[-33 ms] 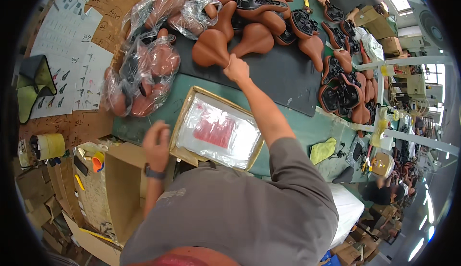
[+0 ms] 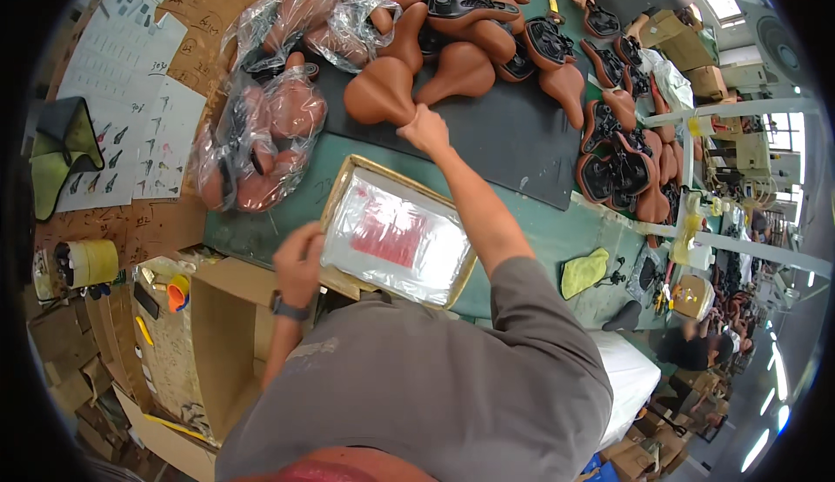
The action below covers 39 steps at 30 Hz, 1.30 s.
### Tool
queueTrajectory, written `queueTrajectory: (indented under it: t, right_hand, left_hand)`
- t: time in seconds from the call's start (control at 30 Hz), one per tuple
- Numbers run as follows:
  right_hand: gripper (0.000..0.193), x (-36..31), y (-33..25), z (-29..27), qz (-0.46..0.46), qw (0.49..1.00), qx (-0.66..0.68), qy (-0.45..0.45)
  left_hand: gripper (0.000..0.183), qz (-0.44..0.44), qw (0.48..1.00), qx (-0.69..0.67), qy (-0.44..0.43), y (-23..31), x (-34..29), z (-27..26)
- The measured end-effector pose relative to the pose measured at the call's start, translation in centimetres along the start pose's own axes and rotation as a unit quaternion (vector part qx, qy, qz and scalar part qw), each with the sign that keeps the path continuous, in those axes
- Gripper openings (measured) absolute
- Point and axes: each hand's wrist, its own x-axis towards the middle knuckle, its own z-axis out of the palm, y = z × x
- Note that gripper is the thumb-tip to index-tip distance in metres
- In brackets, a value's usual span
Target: Packing bicycle seats into plastic bags at a factory workbench.
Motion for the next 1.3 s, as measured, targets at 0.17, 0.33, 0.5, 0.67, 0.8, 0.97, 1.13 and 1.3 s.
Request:
queueTrajectory:
  t: [0.17,0.33,0.5,0.67,0.8,0.97,1.13,1.3]
  right_hand:
    - [0.074,-19.7,1.5,-5.1,0.080,0.685,0.686,-0.232]
    - [0.097,-41.2,1.8,-7.5,0.036,0.521,0.830,-0.197]
    - [0.066,-51.4,7.6,-6.3,0.011,0.304,0.925,-0.228]
    - [0.058,-59.8,14.2,-5.6,0.273,0.696,0.656,0.100]
    - [0.060,-64.4,24.8,-1.6,0.351,0.853,0.370,0.113]
    - [0.062,-67.3,33.3,1.7,0.423,0.826,0.371,0.045]
    - [0.057,-66.5,38.3,-0.4,0.427,0.647,0.624,-0.102]
    - [0.053,-65.9,36.7,-2.3,0.392,0.591,0.703,-0.061]
  left_hand:
    - [0.021,0.042,0.977,-0.047,-0.204,0.0,-2.6,5.4]
    - [0.024,0.074,0.941,-0.007,-0.329,-1.6,-6.3,14.7]
    - [0.028,0.148,0.882,0.162,-0.418,-4.7,-10.5,30.7]
    - [0.041,0.126,0.915,0.228,-0.309,-6.1,-15.3,38.8]
    - [0.027,0.153,0.940,0.220,-0.212,-10.7,-18.9,40.2]
    - [0.017,0.164,0.930,0.256,-0.207,-8.4,-21.3,39.9]
    - [0.021,0.022,0.963,0.198,-0.181,-8.7,-20.5,39.9]
    - [0.030,-0.148,0.981,-0.071,-0.106,-9.7,-19.2,34.2]
